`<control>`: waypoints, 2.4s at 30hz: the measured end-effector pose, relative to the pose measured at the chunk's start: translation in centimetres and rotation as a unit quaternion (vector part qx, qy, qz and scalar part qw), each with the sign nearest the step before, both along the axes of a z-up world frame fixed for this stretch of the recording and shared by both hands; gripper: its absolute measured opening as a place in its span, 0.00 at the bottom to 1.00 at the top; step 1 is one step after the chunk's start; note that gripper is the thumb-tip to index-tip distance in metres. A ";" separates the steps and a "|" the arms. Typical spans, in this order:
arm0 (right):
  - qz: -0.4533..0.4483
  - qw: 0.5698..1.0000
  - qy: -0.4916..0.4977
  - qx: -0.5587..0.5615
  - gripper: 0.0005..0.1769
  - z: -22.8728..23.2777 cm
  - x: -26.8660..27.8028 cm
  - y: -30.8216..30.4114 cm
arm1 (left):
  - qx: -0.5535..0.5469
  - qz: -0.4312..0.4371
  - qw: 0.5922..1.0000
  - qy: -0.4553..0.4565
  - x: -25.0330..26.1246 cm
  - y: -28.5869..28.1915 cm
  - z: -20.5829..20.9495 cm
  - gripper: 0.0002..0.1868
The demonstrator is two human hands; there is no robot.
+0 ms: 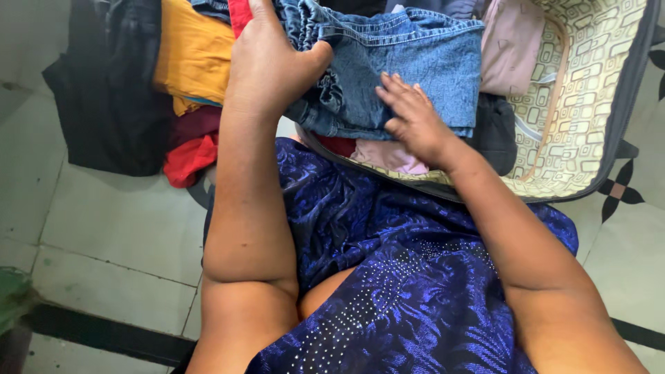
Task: The person folds and places several garments into an open suitcase. They handle denim shorts, black pants, and yellow shorts, folding each item and arranging them inside the suitcase.
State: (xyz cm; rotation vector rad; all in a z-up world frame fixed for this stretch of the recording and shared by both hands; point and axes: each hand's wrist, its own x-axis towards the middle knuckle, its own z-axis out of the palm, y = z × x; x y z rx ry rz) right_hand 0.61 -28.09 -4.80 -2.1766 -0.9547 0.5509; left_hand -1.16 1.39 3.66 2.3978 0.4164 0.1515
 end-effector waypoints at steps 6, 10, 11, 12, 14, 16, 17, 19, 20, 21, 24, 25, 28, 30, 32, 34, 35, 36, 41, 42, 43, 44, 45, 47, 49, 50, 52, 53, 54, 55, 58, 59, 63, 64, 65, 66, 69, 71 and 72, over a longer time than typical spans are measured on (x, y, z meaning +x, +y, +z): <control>-0.098 0.928 0.300 0.198 0.52 1.6 1.8 -5.0 | 0.017 -0.016 0.999 -0.038 -0.3 -0.5 0.2 0.45; -0.091 0.879 0.371 0.285 0.55 0.2 2.3 -5.5 | 0.021 -0.039 0.995 -0.087 -0.5 -3.0 1.3 0.44; -0.095 0.866 0.385 0.305 0.55 -0.1 2.3 -5.6 | 0.026 -0.042 0.994 -0.095 -0.4 -3.9 1.6 0.44; -0.099 0.852 0.398 0.325 0.55 -0.4 2.3 -5.6 | 0.025 -0.043 0.993 -0.106 -0.3 -5.0 1.9 0.44; -0.110 0.833 0.420 0.343 0.56 -0.7 2.6 -5.8 | 0.022 -0.045 0.991 -0.127 0.2 -7.6 2.2 0.43; -0.124 0.826 0.435 0.336 0.57 -0.6 2.8 -6.4 | 0.003 -0.054 0.990 -0.129 0.7 -11.2 2.0 0.48; -0.139 0.807 0.440 0.369 0.55 -0.5 2.9 -6.8 | -0.051 -0.074 0.985 -0.151 0.5 -13.2 1.7 0.51; -0.163 0.768 0.442 0.435 0.50 0.1 3.9 -7.9 | -0.116 -0.128 0.966 -0.194 0.5 -16.2 0.9 0.52; -0.185 0.747 0.454 0.450 0.51 0.2 4.2 -8.4 | -0.131 -0.161 0.956 -0.210 0.3 -17.2 0.3 0.50; -0.205 0.724 0.467 0.464 0.51 0.4 4.8 -9.0 | -0.145 -0.193 0.944 -0.225 0.2 -17.9 -0.5 0.48; -0.258 0.708 0.467 0.462 0.48 0.0 5.5 -10.6 | 0.035 -0.200 0.971 -0.123 0.0 -18.8 -2.8 0.43; -0.273 0.712 0.461 0.453 0.46 -0.2 5.6 -11.0 | 0.049 -0.209 0.971 -0.106 -0.1 -18.9 -3.4 0.43; -0.295 0.768 0.388 0.416 0.38 -0.9 5.8 -11.7 | 0.084 -0.229 0.967 -0.077 -0.4 -19.1 -4.8 0.43; -0.306 0.768 0.381 0.414 0.36 -1.2 5.9 -11.8 | 0.090 -0.237 0.964 -0.086 -0.4 -19.2 -5.3 0.44; -0.313 0.769 0.376 0.411 0.35 -1.4 6.0 -11.7 | 0.102 -0.259 0.958 -0.073 -0.3 -19.5 -5.7 0.43; -0.320 0.772 0.373 0.405 0.35 -1.6 6.0 -11.7 | 0.118 -0.279 0.952 -0.045 -0.2 -19.7 -6.3 0.42; -0.321 0.774 0.380 0.392 0.36 -1.8 6.0 -11.6 | 0.129 -0.286 0.949 -0.024 0.0 -19.8 -6.6 0.42; -0.323 0.775 0.388 0.380 0.38 -2.1 5.9 -11.2 | 0.139 -0.294 0.945 -0.003 0.1 -19.8 -6.9 0.42; -0.332 0.840 0.298 0.310 0.37 -3.0 5.1 -9.6 | 0.150 -0.293 0.944 0.029 0.5 -19.8 -8.1 0.43; -0.337 0.844 0.289 0.300 0.37 -3.1 4.9 -9.4 | 0.153 -0.294 0.943 0.038 0.6 -19.7 -8.2 0.43; -0.343 0.849 0.280 0.290 0.38 -3.2 4.8 -9.2 | 0.152 -0.294 0.943 0.036 0.6 -19.6 -8.4 0.43; -0.348 0.843 0.286 0.293 0.37 -3.3 4.7 -9.1 | 0.151 -0.293 0.943 0.036 0.6 -19.6 -8.6 0.43; -0.354 0.837 0.292 0.296 0.36 -3.4 4.6 -9.1 | 0.151 -0.293 0.944 0.035 0.5 -19.5 -8.7 0.43; -0.356 0.834 0.299 0.298 0.34 -3.5 4.9 -9.0 | 0.156 -0.297 0.941 0.052 0.6 -19.5 -8.9 0.43; -0.351 0.836 0.304 0.294 0.33 -3.6 5.1 -9.0 | 0.160 -0.301 0.938 0.063 0.8 -19.4 -9.0 0.42; -0.345 0.841 0.300 0.289 0.32 -3.8 5.1 -9.1 | 0.161 -0.303 0.937 0.066 1.0 -19.5 -9.0 0.42; -0.335 0.852 0.291 0.279 0.30 -4.2 5.2 -9.4 | 0.162 -0.307 0.935 0.074 1.2 -19.5 -9.1 0.42; -0.342 0.849 0.292 0.278 0.31 -4.4 5.3 -9.5 | 0.162 -0.309 0.934 0.080 1.3 -19.5 -9.0 0.41; -0.347 0.847 0.292 0.277 0.31 -4.6 5.4 -9.6 | 0.163 -0.309 0.933 0.085 1.3 -19.5 -9.0 0.41; -0.353 0.844 0.293 0.277 0.31 -4.9 5.4 -9.6 | 0.161 -0.309 0.933 0.084 1.3 -19.4 -9.0 0.41; -0.395 0.820 0.294 0.292 0.35 -5.8 5.4 -9.7 | 0.157 -0.309 0.934 0.082 1.2 -19.3 -8.8 0.41; -0.395 0.816 0.297 0.300 0.36 -6.1 5.4 -9.7 | 0.156 -0.309 0.935 0.079 1.1 -19.3 -8.8 0.41; -0.399 0.812 0.290 0.312 0.36 -6.8 5.5 -10.0 | 0.149 -0.311 0.936 0.067 1.1 -19.1 -8.9 0.40; -0.401 0.813 0.286 0.311 0.36 -7.0 5.4 -10.0 | 0.148 -0.310 0.937 0.058 1.1 -19.0 -8.9 0.40; -0.399 0.813 0.284 0.315 0.36 -7.0 5.4 -10.0 | 0.146 -0.309 0.938 0.049 1.1 -19.0 -8.9 0.40; -0.396 0.813 0.284 0.319 0.36 -7.0 5.4 -10.0 | 0.146 -0.308 0.939 0.040 1.1 -18.9 -8.8 0.40; -0.397 0.815 0.280 0.317 0.35 -6.5 5.4 -9.9 | 0.134 -0.310 0.940 0.047 1.2 -18.7 -8.4 0.41; -0.392 0.818 0.276 0.317 0.34 -5.8 5.3 -9.9 | 0.115 -0.319 0.940 0.042 1.3 -18.1 -8.0 0.40; -0.387 0.820 0.274 0.320 0.33 -5.5 5.0 -9.9 | 0.105 -0.325 0.939 0.041 1.2 -17.8 -8.0 0.40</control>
